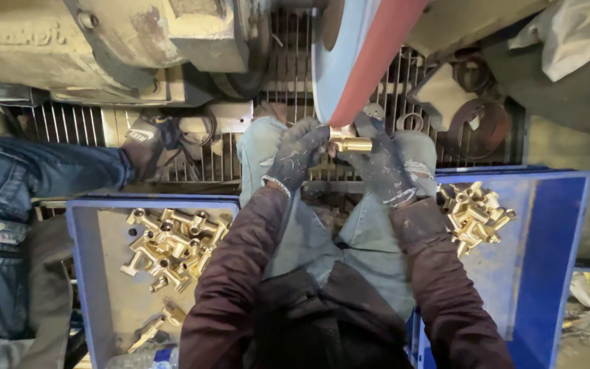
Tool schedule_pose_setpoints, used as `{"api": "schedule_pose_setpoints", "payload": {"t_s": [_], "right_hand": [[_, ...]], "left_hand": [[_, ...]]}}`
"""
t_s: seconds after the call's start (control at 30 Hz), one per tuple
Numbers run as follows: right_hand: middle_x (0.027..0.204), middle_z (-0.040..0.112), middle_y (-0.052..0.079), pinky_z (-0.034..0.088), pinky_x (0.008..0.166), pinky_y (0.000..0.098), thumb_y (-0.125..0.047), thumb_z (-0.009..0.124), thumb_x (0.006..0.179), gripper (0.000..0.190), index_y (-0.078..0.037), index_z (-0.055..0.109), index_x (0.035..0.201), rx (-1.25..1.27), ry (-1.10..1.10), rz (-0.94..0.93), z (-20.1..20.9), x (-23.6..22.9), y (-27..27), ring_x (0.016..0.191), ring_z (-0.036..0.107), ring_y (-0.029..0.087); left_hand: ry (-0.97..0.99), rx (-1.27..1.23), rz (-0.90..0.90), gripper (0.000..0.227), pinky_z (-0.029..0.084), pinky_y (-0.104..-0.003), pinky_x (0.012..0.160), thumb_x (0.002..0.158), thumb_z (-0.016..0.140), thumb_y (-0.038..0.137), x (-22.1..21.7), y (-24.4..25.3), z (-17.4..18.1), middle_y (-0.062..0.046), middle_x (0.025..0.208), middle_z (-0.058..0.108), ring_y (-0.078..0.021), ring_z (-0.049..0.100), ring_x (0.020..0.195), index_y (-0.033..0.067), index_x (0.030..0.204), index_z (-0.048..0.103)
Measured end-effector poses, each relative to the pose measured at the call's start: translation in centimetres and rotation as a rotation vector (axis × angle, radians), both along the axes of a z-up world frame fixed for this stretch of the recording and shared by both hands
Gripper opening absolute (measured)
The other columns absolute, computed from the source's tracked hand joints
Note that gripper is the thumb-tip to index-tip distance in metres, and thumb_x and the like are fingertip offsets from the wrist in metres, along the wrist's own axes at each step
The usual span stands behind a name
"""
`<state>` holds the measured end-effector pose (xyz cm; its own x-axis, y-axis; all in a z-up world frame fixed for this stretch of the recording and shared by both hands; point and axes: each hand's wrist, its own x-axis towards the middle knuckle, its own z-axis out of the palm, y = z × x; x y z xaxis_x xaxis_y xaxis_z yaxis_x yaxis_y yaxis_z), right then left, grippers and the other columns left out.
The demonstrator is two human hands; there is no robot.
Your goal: The person sits on the floor and repeatedly picks up brass-colored metal fittings from a blue bin, presses them against a rotating grinding wheel to smooth edges, and places the finished pieces into a second bin.
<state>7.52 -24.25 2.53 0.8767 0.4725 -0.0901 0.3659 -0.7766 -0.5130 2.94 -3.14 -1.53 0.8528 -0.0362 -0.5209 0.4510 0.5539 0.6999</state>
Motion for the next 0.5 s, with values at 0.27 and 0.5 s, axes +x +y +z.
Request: {"api": "schedule_pose_setpoints", "payload": {"t_s": [0.27,0.5], "right_hand": [[0.115,0.068,0.005,0.057,0.088,0.0312,-0.004,0.064,0.100,0.028,0.000,0.062,0.128,0.625,0.446,-0.037,-4.9,0.5,1.0,0.103,0.065,0.015],[0.110,0.070,0.008,0.058,0.085,0.0336,-0.007,0.062,0.100,0.021,0.000,0.067,0.119,0.516,0.850,-0.190,-5.4,2.3,0.4,0.098,0.067,0.019]], "left_hand": [[0.000,0.054,0.074,0.012,0.036,-0.020,0.049,0.096,0.064,0.021,0.3,-0.7,-1.5,0.001,0.072,0.065,-0.0040,0.050,0.056,0.0125,0.089,0.061],[0.013,-0.058,0.122,0.015,0.038,-0.022,0.049,0.098,0.065,0.019,0.6,-0.7,-3.2,0.002,0.071,0.058,-0.0060,0.049,0.056,0.0121,0.086,0.058]]}}
